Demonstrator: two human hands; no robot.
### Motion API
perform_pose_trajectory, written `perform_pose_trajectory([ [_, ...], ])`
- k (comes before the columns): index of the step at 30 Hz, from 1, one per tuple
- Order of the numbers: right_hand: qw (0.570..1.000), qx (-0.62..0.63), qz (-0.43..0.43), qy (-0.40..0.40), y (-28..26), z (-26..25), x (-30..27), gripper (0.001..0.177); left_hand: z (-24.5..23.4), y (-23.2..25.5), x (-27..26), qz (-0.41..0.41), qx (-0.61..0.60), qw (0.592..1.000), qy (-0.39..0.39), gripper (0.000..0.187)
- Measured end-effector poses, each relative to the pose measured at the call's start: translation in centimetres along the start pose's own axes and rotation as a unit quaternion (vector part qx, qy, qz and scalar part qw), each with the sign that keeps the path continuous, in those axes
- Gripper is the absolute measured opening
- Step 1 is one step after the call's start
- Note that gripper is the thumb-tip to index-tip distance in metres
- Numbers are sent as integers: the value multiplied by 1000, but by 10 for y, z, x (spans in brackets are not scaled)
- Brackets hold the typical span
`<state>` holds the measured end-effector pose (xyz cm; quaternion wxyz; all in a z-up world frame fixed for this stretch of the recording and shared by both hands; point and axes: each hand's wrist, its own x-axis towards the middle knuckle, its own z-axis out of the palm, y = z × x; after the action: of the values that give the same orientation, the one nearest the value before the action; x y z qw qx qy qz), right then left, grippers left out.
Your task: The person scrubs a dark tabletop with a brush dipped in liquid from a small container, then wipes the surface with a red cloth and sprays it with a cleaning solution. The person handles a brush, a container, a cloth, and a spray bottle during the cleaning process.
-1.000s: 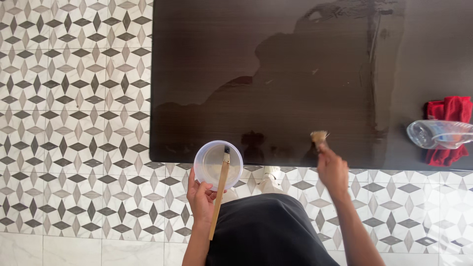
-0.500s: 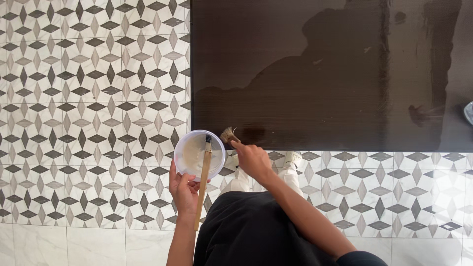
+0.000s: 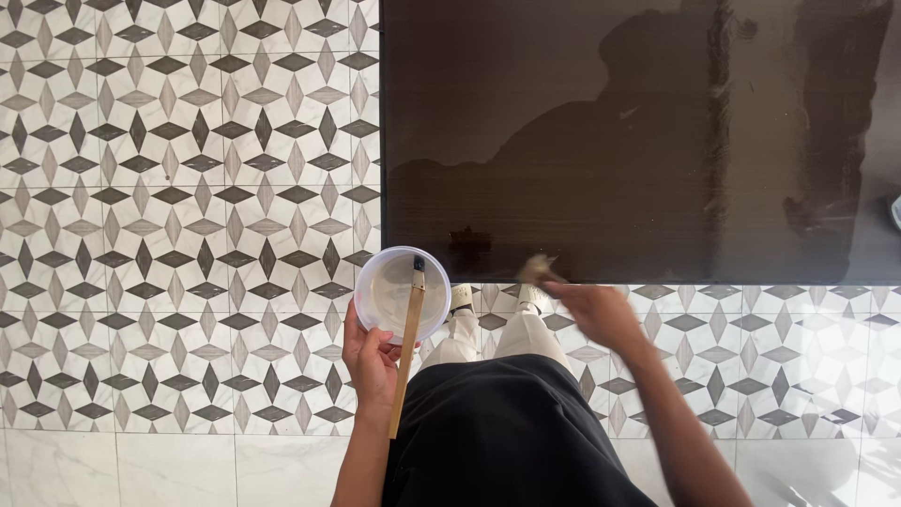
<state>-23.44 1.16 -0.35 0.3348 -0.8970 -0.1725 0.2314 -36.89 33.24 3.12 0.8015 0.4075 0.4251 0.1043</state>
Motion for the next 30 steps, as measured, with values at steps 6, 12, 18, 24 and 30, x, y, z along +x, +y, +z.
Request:
perform_pose_trajectory([
  [6,988,-62,-22,-141,-91,90,73,35,0,8,0,12,5,1000,11,80],
  [12,996,-55,47,-48,-73,54,88,56,-4,12,7,15,-5,1000,19,81],
  [18,942,-64,262,197,17,-41,70,36,16,11,24,7,5,1000,-19,80],
  [24,923,-38,251,288,61,-66,112,35,53,7,42,-6,48,999,-8,79],
  [30,957,-17,156,242,47,-94,174,33,88,5,55,-13,61,998,18,78],
])
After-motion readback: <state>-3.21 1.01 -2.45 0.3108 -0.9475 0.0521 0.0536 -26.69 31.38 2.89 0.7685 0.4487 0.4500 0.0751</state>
